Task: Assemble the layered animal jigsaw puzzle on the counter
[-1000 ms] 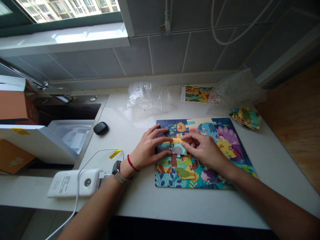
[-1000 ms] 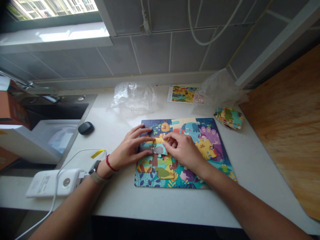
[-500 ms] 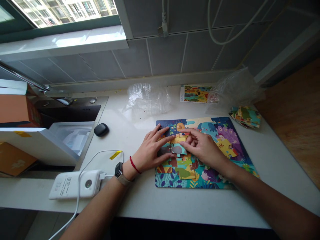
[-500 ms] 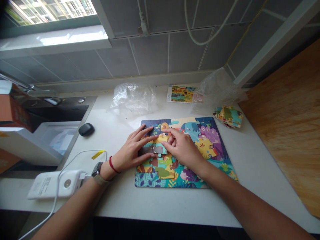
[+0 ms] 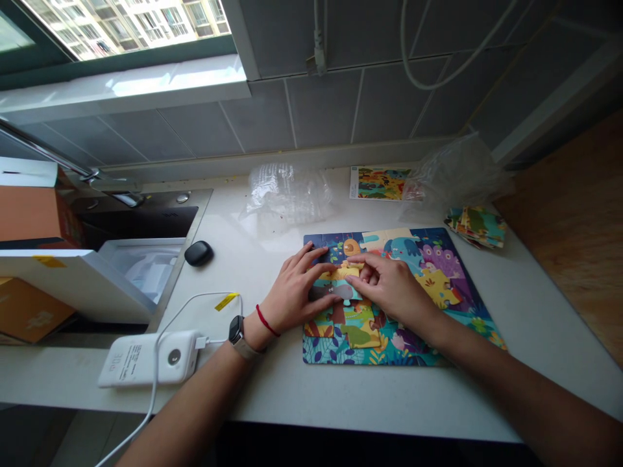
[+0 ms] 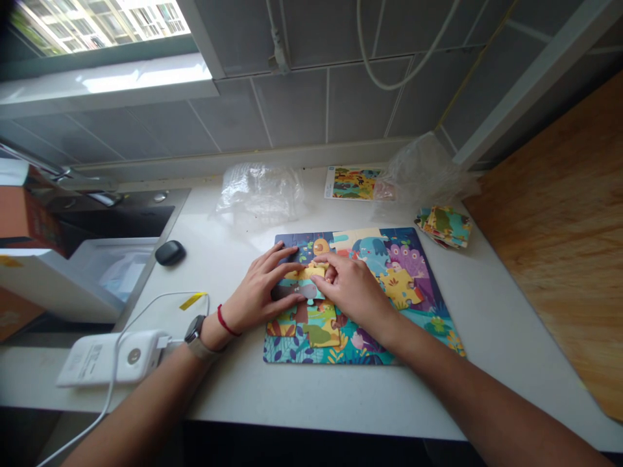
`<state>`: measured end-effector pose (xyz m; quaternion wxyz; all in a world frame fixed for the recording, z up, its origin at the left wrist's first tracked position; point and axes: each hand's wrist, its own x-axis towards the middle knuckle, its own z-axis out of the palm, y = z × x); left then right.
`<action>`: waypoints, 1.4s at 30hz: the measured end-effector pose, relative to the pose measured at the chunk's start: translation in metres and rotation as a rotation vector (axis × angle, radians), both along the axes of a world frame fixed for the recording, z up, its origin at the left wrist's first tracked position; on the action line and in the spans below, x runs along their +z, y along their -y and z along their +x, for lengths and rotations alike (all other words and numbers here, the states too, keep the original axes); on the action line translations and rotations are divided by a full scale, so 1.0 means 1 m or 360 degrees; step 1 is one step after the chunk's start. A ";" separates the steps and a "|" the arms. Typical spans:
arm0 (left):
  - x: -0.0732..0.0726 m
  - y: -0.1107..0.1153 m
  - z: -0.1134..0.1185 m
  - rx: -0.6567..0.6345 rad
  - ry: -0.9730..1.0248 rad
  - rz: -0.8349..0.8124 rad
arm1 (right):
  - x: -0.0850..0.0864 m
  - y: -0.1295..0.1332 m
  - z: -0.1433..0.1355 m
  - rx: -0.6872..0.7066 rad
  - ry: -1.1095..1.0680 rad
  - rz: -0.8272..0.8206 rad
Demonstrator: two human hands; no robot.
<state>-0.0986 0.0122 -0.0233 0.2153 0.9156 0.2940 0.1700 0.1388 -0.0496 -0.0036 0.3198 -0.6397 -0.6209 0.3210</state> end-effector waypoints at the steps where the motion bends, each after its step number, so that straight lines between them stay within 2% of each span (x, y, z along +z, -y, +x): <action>1: 0.000 0.000 0.000 0.0004 0.0002 0.0009 | 0.000 0.000 -0.001 0.0002 0.0023 0.0011; 6: 0.001 -0.001 0.000 0.0012 0.0002 0.0025 | 0.003 0.003 -0.001 0.0045 0.0195 0.0143; 11: 0.001 -0.004 -0.003 -0.0005 0.0030 0.0014 | 0.009 0.002 0.017 -0.0026 0.0443 0.0489; 14: 0.002 -0.007 -0.006 -0.0020 0.0046 -0.0016 | 0.009 0.000 0.030 0.0132 0.0589 0.0627; 17: 0.003 -0.009 -0.007 -0.0035 0.0067 -0.0039 | 0.003 -0.001 0.037 0.0481 0.0707 0.0534; 20: 0.004 -0.009 -0.007 -0.0045 0.0073 -0.0038 | -0.004 0.001 0.039 0.0648 0.0777 0.0350; 24: 0.002 -0.008 -0.007 -0.0035 0.0064 -0.0033 | -0.008 0.000 0.044 0.0661 0.0773 0.0231; 31: 0.001 -0.008 -0.009 -0.0078 0.0038 -0.0003 | 0.000 -0.006 0.056 0.0610 0.0759 0.0162; 42: 0.001 -0.009 -0.009 -0.0060 0.0017 -0.0019 | 0.007 -0.008 0.060 0.0568 0.0794 0.0157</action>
